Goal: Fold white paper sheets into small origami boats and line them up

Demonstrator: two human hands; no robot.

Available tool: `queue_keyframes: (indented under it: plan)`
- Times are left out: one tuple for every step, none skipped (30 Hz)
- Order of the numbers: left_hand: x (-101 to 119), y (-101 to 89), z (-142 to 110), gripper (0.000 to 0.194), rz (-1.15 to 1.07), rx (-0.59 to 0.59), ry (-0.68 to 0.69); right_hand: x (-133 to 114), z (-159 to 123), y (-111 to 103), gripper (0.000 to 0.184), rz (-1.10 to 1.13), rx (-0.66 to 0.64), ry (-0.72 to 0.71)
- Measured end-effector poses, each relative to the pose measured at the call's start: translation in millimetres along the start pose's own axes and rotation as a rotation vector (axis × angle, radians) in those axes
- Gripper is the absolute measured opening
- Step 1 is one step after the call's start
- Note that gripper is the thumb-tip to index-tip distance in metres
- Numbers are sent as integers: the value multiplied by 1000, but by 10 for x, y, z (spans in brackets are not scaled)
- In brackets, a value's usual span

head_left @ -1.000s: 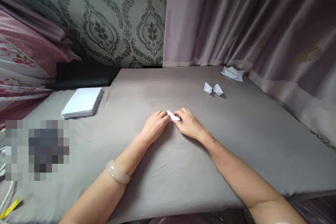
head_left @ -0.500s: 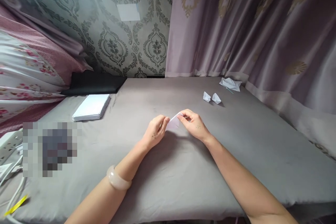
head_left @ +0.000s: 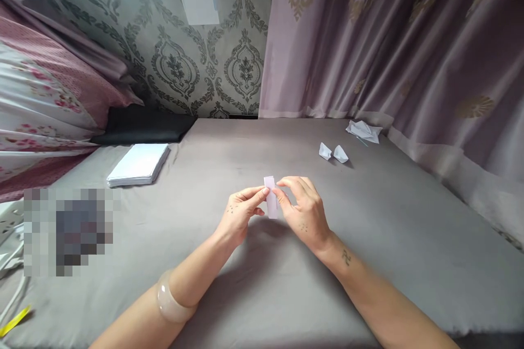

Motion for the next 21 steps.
queue_keyframes:
  plan:
    - [-1,6,-5,28,-17,-15,-1,2,-10,17,2,10,-8,21]
    - [-3,14,-10,27,-35,-26,3,5,-19,34,1,24,-19,40]
    - [-5,24,-14,26,-55,-36,9,7,-28,48,2,37,-28,53]
    - [-7,35,-18,25,-76,-44,17,6,-37,60,3,45,-34,57]
    - [-10,46,-21,25,-96,-53,26,2,-46,69,5,47,-36,51]
    - [-12,56,-25,25,-113,-61,33,-4,-53,75,6,41,-31,40]
    - [-14,64,-29,25,-126,-66,38,-11,-61,78,7,33,-22,26]
    - [-16,70,-33,26,-133,-66,42,-18,-68,80,10,23,-9,12]
    - [-19,74,-36,27,-136,-61,42,-25,-76,81,14,12,4,0]
    - [-21,75,-40,28,-136,-54,41,-30,-84,83,17,-2,14,-11]
    - [-24,76,-43,29,-135,-48,39,-34,-92,87,21,-19,20,-21]
    - [-26,77,-46,31,-131,-44,38,-35,-99,92,24,-36,23,-28]
    - [-29,79,-48,32,-127,-44,38,-34,-105,97,26,-54,23,-32]
    - [-32,81,-49,32,-123,-45,38,-32,-111,104,26,-71,22,-33]
    - [-34,84,-50,33,-119,-47,39,-29,-114,110,26,-85,22,-31]
    - [-36,86,-50,33,-116,-47,40,-26,-117,116,26,-95,23,-29]
    - [-38,87,-50,33,-114,-46,42,-24,-118,122,25,-103,23,-29]
    - [-40,88,-50,33,-113,-47,44,-23,-118,128,25,-110,21,-30]
    - [-42,88,-50,33,-112,-47,47,-23,-118,133,24,-114,19,-32]
    - [-43,87,-51,33,-111,-47,51,-24,-118,137,24,-115,16,-31]
    - [-45,85,-52,33,-109,-49,55,-25,-118,140,24,-113,13,-28]
Point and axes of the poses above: each hand's wrist, its own z-axis towards the middle knuckle, its own y-axis out of the palm, x = y × z, the point moved 2 cm from there along z, towards the middle knuckle, and after that the axes turned 1 degree about z, right-handed, at the moved point
